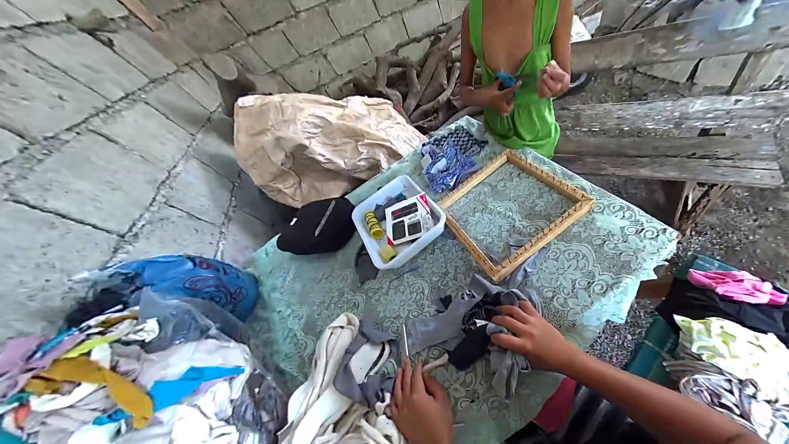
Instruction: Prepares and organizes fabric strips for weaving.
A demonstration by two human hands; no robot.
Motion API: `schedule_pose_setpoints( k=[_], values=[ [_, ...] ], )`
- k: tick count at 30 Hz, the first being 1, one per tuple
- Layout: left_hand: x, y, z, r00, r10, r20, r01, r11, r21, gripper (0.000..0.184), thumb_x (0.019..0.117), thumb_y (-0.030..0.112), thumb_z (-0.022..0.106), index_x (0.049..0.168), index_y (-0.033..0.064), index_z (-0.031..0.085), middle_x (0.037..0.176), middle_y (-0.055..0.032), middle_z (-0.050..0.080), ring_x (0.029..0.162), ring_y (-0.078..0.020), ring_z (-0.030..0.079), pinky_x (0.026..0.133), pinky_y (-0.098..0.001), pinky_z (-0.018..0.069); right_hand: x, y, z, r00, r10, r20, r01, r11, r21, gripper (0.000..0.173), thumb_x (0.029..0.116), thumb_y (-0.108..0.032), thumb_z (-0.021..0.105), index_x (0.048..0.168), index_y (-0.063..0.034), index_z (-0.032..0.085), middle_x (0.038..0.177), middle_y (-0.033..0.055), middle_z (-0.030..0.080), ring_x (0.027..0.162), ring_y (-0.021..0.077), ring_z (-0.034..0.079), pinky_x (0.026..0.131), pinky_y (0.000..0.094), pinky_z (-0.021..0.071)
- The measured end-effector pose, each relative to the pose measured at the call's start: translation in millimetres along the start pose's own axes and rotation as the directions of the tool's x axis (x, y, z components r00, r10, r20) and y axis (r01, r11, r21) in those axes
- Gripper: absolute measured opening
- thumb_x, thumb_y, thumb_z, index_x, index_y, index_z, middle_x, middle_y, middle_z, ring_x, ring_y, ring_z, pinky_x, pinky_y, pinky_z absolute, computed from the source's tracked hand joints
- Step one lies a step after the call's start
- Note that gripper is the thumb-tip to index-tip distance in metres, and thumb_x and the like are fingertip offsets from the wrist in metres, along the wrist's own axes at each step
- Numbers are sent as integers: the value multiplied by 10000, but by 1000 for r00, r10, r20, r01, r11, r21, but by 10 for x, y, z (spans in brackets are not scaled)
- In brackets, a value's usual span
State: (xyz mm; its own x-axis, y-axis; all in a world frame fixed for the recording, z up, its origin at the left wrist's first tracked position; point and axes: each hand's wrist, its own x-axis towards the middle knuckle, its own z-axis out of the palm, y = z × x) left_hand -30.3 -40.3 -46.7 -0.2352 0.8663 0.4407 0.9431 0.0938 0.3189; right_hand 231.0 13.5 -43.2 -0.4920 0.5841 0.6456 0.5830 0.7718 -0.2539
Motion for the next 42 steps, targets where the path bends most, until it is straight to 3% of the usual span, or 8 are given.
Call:
schedule_pose_setpoints(
  k=[15, 19, 25, 28, 31, 35, 38, 42],
  values=[
    [-81, -39, 87, 996, 4, -84, -7, 999, -35, 439, 1011, 332, 471, 1165, 37, 757, 1273, -186, 704, 1214, -443, 639, 1002, -636, 458, -38, 63, 22, 999, 41, -9, -41, 999, -25, 225, 892, -253, 633, 1114, -262, 671, 1189, 63, 708, 1145, 325, 649, 874, 524, 532],
    [-19, 76, -60, 1000, 3, 17, -2, 994, -110, 457, 982, 348, 512, 1192, 20, 751, 1295, -218, 686, 1262, -515, 578, 1011, -711, 398, -15, 46, -4, 999, 53, 1, -53, 999, 5, 245, 864, -200, 641, 1098, -253, 691, 1180, 67, 718, 1141, 337, 655, 876, 535, 527],
    [452, 494, -327, 970, 8, -242, -63, 974, -219, 398, 1018, 265, 525, 1182, -40, 721, 1269, -227, 691, 1250, -418, 608, 1070, -563, 425, 75, 97, -100, 987, 51, 151, -85, 971, 223, 429, 770, -204, 766, 1189, -273, 712, 1276, 121, 680, 1205, 412, 621, 910, 709, 461],
    [799, 572, -150, 1000, 7, 6, -4, 927, -375, 346, 1015, 166, 557, 1238, -68, 680, 1289, -237, 670, 1240, -382, 621, 1066, -547, 468, 96, 203, -126, 980, 53, 189, -127, 906, 404, 628, 703, -122, 803, 1304, -246, 664, 1399, 208, 586, 1247, 453, 577, 969, 731, 419],
    [1228, 655, 170, 935, 16, 355, 101, 946, -308, 303, 1039, 146, 565, 1262, -13, 695, 1337, -213, 655, 1299, -370, 591, 1110, -563, 434, 67, 254, -125, 980, 20, 198, -102, 906, 410, 666, 687, -105, 795, 1321, -255, 653, 1423, 217, 565, 1262, 451, 566, 991, 711, 412],
    [1605, 785, 544, 886, 19, 464, 77, 979, -188, 278, 1006, 176, 643, 1221, 20, 723, 1221, -247, 678, 1185, -434, 623, 999, -626, 480, 69, 223, -146, 979, 23, 201, -100, 918, 384, 656, 675, -74, 803, 1296, -247, 681, 1405, 188, 589, 1266, 434, 570, 1006, 707, 411],
    [1621, 894, 619, 912, 0, 410, 74, 984, -164, 157, 962, 107, 688, 1062, -11, 717, 1118, -258, 661, 1078, -451, 637, 903, -636, 510, 61, 203, -144, 981, 41, 187, -110, 919, 378, 665, 659, -57, 809, 1288, -238, 688, 1395, 182, 599, 1261, 438, 576, 1004, 705, 421],
    [1662, 784, 779, 916, -45, 398, 120, 979, -167, 169, 1004, 106, 619, 1057, -21, 716, 1130, -240, 688, 1081, -422, 659, 931, -621, 506, 36, 191, -119, 983, 44, 181, -105, 932, 347, 671, 666, -89, 821, 1299, -255, 674, 1395, 167, 599, 1268, 418, 576, 1000, 697, 432]
  ],
)
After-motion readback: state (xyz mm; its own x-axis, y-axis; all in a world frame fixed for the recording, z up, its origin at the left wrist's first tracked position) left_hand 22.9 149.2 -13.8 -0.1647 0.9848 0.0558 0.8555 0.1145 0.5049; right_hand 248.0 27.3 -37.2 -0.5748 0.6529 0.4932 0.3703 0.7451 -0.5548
